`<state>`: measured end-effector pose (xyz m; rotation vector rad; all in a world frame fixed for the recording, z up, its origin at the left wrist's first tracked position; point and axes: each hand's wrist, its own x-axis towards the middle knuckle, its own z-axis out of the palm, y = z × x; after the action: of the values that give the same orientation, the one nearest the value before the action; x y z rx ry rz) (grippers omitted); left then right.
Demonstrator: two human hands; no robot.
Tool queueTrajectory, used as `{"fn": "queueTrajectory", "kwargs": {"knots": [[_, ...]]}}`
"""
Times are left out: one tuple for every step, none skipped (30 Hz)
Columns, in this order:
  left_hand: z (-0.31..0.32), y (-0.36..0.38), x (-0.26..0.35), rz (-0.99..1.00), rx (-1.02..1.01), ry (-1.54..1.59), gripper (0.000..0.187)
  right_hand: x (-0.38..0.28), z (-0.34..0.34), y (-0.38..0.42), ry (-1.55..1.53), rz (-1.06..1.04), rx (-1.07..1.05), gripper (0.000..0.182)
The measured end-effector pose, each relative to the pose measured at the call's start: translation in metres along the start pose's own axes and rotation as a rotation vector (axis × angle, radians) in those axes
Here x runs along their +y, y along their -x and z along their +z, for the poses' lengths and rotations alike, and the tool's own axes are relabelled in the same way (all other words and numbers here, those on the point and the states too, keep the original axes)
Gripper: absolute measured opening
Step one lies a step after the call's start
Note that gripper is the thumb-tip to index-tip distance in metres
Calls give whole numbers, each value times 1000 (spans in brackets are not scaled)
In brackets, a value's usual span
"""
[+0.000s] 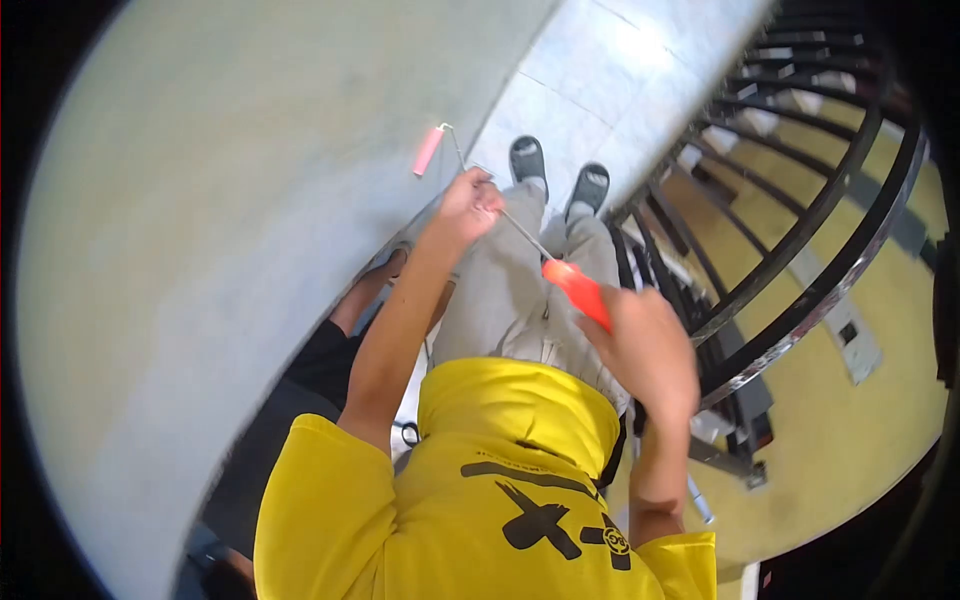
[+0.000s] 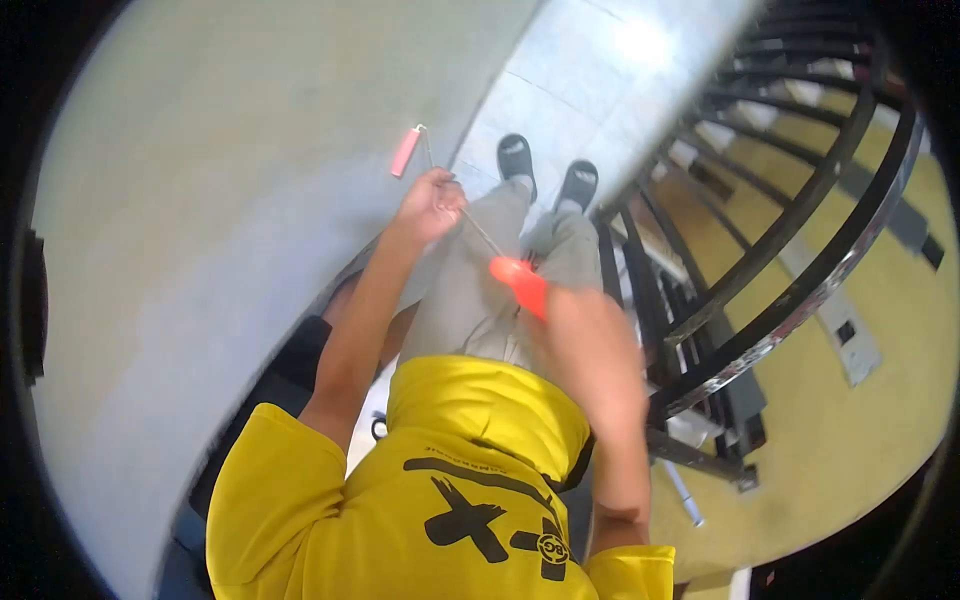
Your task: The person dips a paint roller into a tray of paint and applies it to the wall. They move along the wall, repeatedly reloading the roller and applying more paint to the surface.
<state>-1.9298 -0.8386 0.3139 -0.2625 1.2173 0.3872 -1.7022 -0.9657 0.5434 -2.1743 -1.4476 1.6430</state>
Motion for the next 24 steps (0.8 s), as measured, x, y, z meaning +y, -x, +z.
{"fn": "queueTrajectory", "kwargs": {"knots": [[18, 34, -9, 15, -51, 51, 26, -1, -19, 30, 15, -43, 73, 22], [36, 66, -18, 24, -100, 104, 25, -2, -36, 54, 9, -77, 78, 22], [58, 103, -29, 70, -132, 115, 24, 0, -53, 81, 50, -93, 41, 23], [77, 139, -40, 117, -165, 124, 22, -2, -65, 105, 50, -132, 65, 23], [88, 166, -50, 160, -186, 135, 22, -3, -75, 127, 37, -125, 45, 25], [97, 191, -58, 205, -211, 144, 21, 4, -76, 146, 20, -165, 70, 31], [101, 212, -66, 244, -231, 150, 21, 5, -76, 162, 39, -185, 74, 35], [102, 228, -74, 305, -265, 149, 20, 7, -77, 176, 57, -198, 81, 38], [106, 235, -84, 357, -293, 142, 20, 16, -79, 184, 45, -224, 75, 39], [107, 243, -92, 406, -324, 144, 20, 19, -78, 191, 44, -245, 65, 40], [109, 251, -96, 481, -391, 107, 22, 28, -74, 194, 24, -239, 68, 43], [112, 254, -106, 497, -396, 110, 23, 45, -68, 196, 12, -261, 90, 44], [115, 257, -110, 519, -402, 115, 24, 68, -56, 196, -60, -239, 104, 44], [119, 261, -115, 540, -408, 123, 25, 90, -47, 195, -130, -216, 115, 44], [124, 266, -121, 576, -394, 118, 26, 103, -46, 194, -110, -245, 127, 44], [128, 275, -118, 593, -425, 126, 26, 104, -45, 192, -101, -265, 139, 43], [132, 279, -119, 611, -459, 128, 27, 114, -44, 188, -139, -280, 157, 44], [136, 283, -120, 628, -490, 128, 27, 111, -48, 186, -91, -338, 149, 45], [139, 287, -121, 639, -516, 131, 26, 111, -48, 182, -132, -357, 163, 42], [142, 289, -124, 653, -522, 148, 26, 112, -47, 180, -177, -373, 172, 39], [145, 290, -127, 668, -523, 161, 26, 113, -51, 180, -197, -343, 130, 35], [147, 291, -127, 684, -522, 165, 26, 113, -52, 177, -224, -316, 90, 31], [149, 289, -127, 721, -506, 157, 24, 112, -53, 175, -248, -277, 52, 27], [148, 288, -129, 718, -488, 171, 23, 114, -52, 173, -152, -325, 93, 24]]}}
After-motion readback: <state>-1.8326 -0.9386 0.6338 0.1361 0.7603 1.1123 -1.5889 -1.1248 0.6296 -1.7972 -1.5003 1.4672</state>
